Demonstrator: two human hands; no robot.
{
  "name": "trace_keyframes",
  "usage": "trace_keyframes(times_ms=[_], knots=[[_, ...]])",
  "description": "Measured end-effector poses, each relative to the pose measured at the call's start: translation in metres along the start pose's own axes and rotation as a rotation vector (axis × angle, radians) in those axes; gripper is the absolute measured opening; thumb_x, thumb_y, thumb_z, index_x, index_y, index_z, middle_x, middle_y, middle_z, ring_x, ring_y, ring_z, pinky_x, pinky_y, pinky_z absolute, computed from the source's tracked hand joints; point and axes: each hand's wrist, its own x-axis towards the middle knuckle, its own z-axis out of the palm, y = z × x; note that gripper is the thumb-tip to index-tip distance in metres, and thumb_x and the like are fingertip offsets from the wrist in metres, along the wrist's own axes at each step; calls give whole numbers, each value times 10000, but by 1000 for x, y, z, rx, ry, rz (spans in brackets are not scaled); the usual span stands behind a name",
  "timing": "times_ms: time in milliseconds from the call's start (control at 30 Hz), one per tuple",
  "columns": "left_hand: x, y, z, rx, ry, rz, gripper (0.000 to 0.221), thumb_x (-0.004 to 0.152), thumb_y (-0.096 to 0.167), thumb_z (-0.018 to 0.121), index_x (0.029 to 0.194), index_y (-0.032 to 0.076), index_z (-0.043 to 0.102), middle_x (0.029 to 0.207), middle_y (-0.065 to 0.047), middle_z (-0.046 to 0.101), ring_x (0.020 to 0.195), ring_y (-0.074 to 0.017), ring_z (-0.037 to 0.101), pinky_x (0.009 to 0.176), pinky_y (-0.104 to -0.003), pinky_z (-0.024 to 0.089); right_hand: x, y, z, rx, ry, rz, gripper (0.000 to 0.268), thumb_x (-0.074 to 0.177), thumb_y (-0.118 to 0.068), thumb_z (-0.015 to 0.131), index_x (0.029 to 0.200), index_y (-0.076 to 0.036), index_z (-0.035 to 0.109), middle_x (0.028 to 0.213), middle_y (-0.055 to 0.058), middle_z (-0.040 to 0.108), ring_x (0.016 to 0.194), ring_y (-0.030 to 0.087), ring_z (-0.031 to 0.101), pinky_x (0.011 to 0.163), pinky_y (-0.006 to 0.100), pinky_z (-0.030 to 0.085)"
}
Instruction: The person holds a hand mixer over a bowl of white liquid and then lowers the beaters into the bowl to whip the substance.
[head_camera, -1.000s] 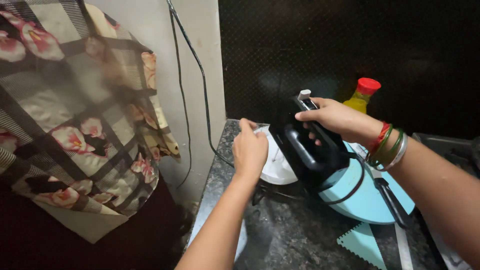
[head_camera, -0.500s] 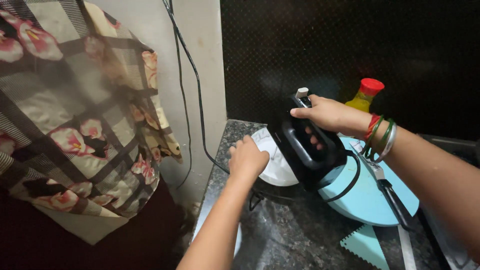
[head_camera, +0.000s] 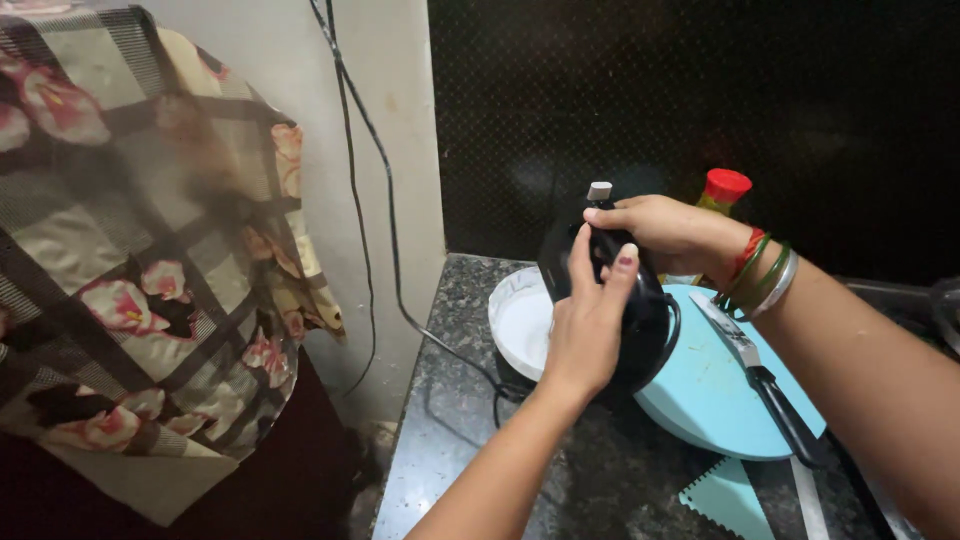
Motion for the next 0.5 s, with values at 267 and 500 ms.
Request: trace_keyframes(times_ms=[267,500], knots=[[-7,25,0,-193,-57,-2,730,967,504,517,1559,128,314,803,-237,757,683,-290,773,734,-356,567,-22,-7,-14,141,9,54,398,1024,-354,484,1148,-3,628,1072,152,666,898,229,649,784,413,564],[-5,34,-14,-172,-8,-173,588,961,444,522,1480,173,465,730,-127,698,483,-220,699,475,-328,525,9,71,-121,699,-4,-194,386,1122,-319,442,1220,-19,665,818,21,651,584,64,593,425,148,419]])
